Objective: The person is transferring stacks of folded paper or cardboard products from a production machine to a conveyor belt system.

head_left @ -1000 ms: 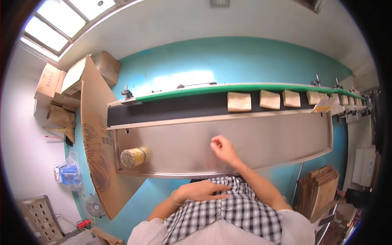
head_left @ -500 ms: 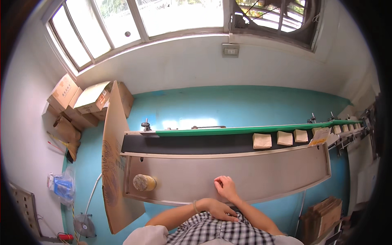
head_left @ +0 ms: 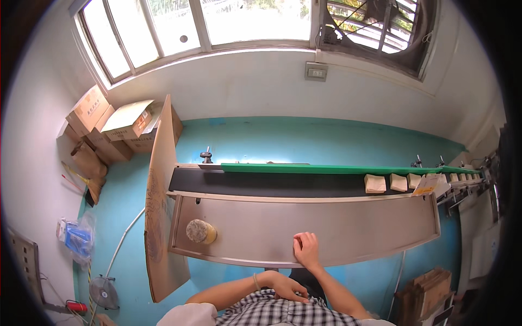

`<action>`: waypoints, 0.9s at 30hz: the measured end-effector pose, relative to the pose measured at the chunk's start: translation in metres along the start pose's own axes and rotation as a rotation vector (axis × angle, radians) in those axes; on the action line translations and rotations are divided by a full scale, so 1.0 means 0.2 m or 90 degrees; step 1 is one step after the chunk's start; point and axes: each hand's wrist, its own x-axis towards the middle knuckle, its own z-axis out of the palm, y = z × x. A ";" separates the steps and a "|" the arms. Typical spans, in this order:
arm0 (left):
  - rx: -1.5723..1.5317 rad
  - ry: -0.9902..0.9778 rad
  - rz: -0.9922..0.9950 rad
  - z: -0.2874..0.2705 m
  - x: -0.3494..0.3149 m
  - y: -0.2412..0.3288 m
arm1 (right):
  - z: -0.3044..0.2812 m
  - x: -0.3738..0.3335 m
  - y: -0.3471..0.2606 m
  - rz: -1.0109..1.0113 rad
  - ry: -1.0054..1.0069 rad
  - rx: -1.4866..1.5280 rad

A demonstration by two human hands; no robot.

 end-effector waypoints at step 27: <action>-0.187 0.483 0.019 0.95 0.23 -0.07 | 0.04 0.12 0.38 0.078 -0.233 0.216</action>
